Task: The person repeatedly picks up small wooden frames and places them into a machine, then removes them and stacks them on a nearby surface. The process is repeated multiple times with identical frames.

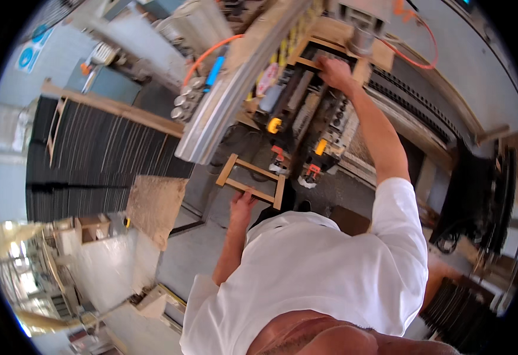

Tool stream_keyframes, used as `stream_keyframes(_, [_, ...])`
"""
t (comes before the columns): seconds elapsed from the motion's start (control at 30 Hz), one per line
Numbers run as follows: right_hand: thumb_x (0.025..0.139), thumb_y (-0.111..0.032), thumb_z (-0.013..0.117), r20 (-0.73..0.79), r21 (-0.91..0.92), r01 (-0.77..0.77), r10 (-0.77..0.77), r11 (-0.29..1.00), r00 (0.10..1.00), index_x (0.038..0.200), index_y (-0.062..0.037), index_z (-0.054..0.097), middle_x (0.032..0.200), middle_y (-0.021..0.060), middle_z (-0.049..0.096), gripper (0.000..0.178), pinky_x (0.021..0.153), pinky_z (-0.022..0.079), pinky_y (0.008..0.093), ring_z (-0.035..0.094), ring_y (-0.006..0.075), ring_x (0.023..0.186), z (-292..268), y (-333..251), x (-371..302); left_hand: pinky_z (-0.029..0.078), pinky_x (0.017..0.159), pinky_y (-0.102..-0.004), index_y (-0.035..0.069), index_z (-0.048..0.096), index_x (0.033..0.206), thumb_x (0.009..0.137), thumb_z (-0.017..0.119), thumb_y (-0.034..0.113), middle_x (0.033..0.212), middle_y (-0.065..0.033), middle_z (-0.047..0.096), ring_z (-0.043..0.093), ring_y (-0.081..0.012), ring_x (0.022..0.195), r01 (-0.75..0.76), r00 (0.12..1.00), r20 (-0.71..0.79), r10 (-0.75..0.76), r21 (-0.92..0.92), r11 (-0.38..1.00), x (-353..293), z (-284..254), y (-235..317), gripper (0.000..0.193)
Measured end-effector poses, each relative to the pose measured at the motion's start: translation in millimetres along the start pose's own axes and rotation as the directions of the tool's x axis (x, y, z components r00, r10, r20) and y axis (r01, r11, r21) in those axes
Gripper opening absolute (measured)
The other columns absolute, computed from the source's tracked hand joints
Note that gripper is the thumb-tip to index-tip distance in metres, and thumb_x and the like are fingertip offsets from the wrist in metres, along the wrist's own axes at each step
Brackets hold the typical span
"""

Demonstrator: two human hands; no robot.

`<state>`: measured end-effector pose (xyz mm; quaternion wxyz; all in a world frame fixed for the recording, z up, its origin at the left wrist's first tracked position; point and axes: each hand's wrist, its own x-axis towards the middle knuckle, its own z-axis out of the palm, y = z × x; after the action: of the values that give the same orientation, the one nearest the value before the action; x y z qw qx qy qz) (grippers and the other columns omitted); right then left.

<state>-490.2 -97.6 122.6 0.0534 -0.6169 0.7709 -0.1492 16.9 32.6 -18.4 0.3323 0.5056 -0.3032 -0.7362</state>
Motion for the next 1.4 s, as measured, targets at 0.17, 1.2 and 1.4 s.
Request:
stream_keyframes(0.17, [0.077,-0.017,0.066,0.000,-0.009,-0.038,0.038,0.999,0.999,0.124,-0.0121,0.053,0.107,0.0135,0.068,0.048,0.084,0.050,0.0476,0.062,0.0365,0.101,2.5,8.5,-1.6,0.050,0.089,-0.0350,0.002,0.056,0.123,0.094,0.062,0.019,0.116,-0.0081,0.064,0.061,-0.0192,0.106,-0.103,0.990,-0.071,0.119,0.197,0.975,-17.2,13.4,40.4,0.033])
stream_keyframes(1.2, [0.088,-0.016,0.064,-0.517,0.288,-0.125,0.264,0.949,0.814,0.103,-0.0035,0.065,0.086,0.0148,0.068,0.019,0.073,0.051,0.0369,0.066,0.0285,0.080,-14.4,-126.7,-123.0,0.059,0.065,-0.0303,0.006,0.060,0.091,0.093,0.064,0.034,0.077,-0.0038,0.064,0.067,-0.0183,0.072,-0.569,0.822,0.172,0.543,0.259,0.780,-44.5,-214.6,661.6,0.029])
stream_keyframes(1.4, [0.090,-0.014,0.065,-0.423,0.487,-0.245,0.472,0.838,0.774,0.105,-0.0024,0.066,0.086,0.0108,0.070,0.019,0.072,0.051,0.0321,0.066,0.0189,0.079,21.7,-153.2,-189.9,0.047,0.047,-0.0233,0.011,0.058,0.079,0.090,0.065,0.045,0.060,0.0036,0.053,0.057,-0.0102,0.054,-0.619,0.707,-0.044,0.706,0.444,0.648,-31.5,-199.6,648.6,0.037])
